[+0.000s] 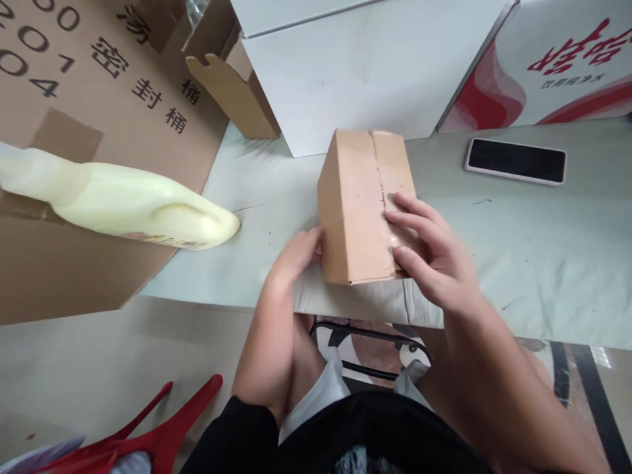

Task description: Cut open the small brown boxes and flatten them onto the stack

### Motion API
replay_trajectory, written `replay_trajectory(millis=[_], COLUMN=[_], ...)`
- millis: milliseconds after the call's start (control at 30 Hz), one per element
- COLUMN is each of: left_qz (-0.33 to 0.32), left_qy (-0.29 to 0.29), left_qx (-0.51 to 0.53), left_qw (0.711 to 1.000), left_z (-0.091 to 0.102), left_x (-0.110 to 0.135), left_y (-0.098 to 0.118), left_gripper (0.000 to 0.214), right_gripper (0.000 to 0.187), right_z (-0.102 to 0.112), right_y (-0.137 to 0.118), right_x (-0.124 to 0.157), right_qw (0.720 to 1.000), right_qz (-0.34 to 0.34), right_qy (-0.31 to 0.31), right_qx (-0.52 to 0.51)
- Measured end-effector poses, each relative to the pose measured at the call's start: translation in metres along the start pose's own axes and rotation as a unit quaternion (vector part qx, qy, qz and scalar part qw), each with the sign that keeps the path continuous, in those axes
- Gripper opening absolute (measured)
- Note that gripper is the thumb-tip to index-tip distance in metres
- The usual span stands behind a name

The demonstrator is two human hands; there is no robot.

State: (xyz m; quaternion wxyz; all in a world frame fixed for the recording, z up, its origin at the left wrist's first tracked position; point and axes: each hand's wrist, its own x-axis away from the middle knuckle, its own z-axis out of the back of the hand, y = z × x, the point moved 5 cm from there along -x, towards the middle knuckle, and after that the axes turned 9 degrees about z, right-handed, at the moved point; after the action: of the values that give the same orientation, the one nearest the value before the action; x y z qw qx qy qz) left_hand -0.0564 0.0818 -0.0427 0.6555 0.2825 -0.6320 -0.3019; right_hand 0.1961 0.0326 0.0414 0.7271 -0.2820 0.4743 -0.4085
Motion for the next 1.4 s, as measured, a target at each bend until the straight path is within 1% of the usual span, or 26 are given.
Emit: replay_trajectory(millis=[33, 67, 100, 133, 167, 200, 233, 267, 300, 333, 400, 467, 500, 600, 667, 733, 833, 1000, 1067, 1133, 1200, 1233, 1300, 1333, 1400], left_qz=[-0.046, -0.112, -0.197, -0.294, -0.395, -0.485, -0.558, -0.607, -0.626, -0.629, -0.62, -0.615, -0.621, -0.635, -0.631, -0.618, -0.607, -0.605, -0.6, -0.594, -0.59, -0.59, -0.592, -0.591, -0.584], left_qy=[0.051, 0.11, 0.166, 0.204, 0.218, 0.206, 0.18, 0.151, 0.126, 0.114, 0.123, 0.138, 0.142, 0.156, 0.167, 0.172, 0.177, 0.168, 0.171, 0.178, 0.182, 0.183, 0.187, 0.19, 0.2], left_qx=[-0.005, -0.008, -0.01, -0.014, -0.025, -0.051, -0.09, -0.133, -0.174, -0.206, -0.231, -0.218, -0.205, -0.168, -0.155, -0.154, -0.149, -0.14, -0.132, -0.122, -0.119, -0.12, -0.122, -0.125, -0.133], left_qw=[0.998, 0.988, 0.966, 0.934, 0.892, 0.849, 0.805, 0.769, 0.75, 0.741, 0.74, 0.745, 0.743, 0.738, 0.742, 0.751, 0.761, 0.766, 0.77, 0.775, 0.777, 0.777, 0.774, 0.774, 0.775], left_z=[0.004, 0.008, 0.011, 0.011, 0.008, 0.002, -0.006, -0.013, -0.019, -0.022, -0.023, -0.02, -0.019, -0.018, -0.018, -0.019, -0.019, -0.015, -0.013, -0.012, -0.012, -0.013, -0.014, -0.014, -0.014], left_x=[0.002, 0.007, 0.016, 0.027, 0.04, 0.052, 0.063, 0.071, 0.075, 0.077, 0.077, 0.075, 0.075, 0.073, 0.071, 0.069, 0.068, 0.067, 0.065, 0.063, 0.061, 0.06, 0.061, 0.061, 0.06], left_y=[0.005, 0.012, 0.02, 0.027, 0.033, 0.038, 0.04, 0.04, 0.039, 0.037, 0.036, 0.037, 0.037, 0.037, 0.037, 0.035, 0.034, 0.031, 0.029, 0.027, 0.025, 0.025, 0.024, 0.024, 0.025], left_gripper=[0.026, 0.022, 0.024, 0.031, 0.038, 0.043, 0.045, 0.046, 0.045, 0.045, 0.044, 0.042, 0.041, 0.039, 0.033, 0.028, 0.027, 0.021, 0.022, 0.022, 0.022, 0.022, 0.022, 0.023, 0.026], right_gripper=[0.042, 0.041, 0.041, 0.042, 0.042, 0.043, 0.043, 0.044, 0.044, 0.044, 0.043, 0.042, 0.041, 0.041, 0.042, 0.043, 0.041, 0.037, 0.034, 0.032, 0.027, 0.023, 0.019, 0.022, 0.033], right_z=[-0.001, -0.003, -0.004, -0.006, -0.007, -0.009, -0.01, -0.012, -0.013, -0.014, -0.015, -0.017, -0.017, -0.02, -0.021, -0.021, -0.022, -0.023, -0.017, -0.005, 0.009, 0.014, 0.019, 0.021, 0.023], right_y=[0.003, 0.004, 0.006, 0.006, 0.006, 0.005, 0.005, 0.004, 0.003, 0.003, 0.003, 0.002, 0.002, 0.0, 0.0, 0.0, 0.0, -0.005, -0.004, 0.003, 0.018, 0.028, 0.047, 0.057, 0.073], right_x=[0.0, 0.001, 0.001, 0.001, 0.002, 0.002, 0.002, 0.002, 0.002, 0.002, 0.001, 0.001, 0.0, -0.001, -0.002, -0.002, -0.003, -0.003, -0.003, -0.002, 0.001, 0.004, 0.01, 0.014, 0.021], right_qw=[1.0, 1.0, 1.0, 1.0, 0.999, 0.999, 0.998, 0.998, 0.997, 0.996, 0.995, 0.994, 0.994, 0.993, 0.993, 0.993, 0.993, 0.992, 0.993, 0.998, 0.994, 0.986, 0.959, 0.94, 0.904], right_qz=[-0.003, -0.003, -0.003, -0.001, 0.004, 0.009, 0.015, 0.021, 0.027, 0.032, 0.04, 0.05, 0.053, 0.054, 0.045, 0.038, 0.043, 0.069, 0.069, 0.034, -0.054, -0.11, -0.219, -0.261, -0.31], right_qy=[-0.004, -0.008, -0.013, -0.016, -0.02, -0.027, -0.036, -0.044, -0.05, -0.053, -0.048, -0.042, -0.043, -0.063, -0.075, -0.08, -0.081, -0.066, -0.042, 0.027, 0.093, 0.101, 0.064, 0.036, -0.013], right_qx=[-0.007, -0.013, -0.019, -0.024, -0.029, -0.035, -0.041, -0.047, -0.054, -0.061, -0.074, -0.083, -0.085, -0.081, -0.076, -0.073, -0.069, -0.078, -0.085, -0.053, 0.023, 0.071, 0.169, 0.217, 0.295])
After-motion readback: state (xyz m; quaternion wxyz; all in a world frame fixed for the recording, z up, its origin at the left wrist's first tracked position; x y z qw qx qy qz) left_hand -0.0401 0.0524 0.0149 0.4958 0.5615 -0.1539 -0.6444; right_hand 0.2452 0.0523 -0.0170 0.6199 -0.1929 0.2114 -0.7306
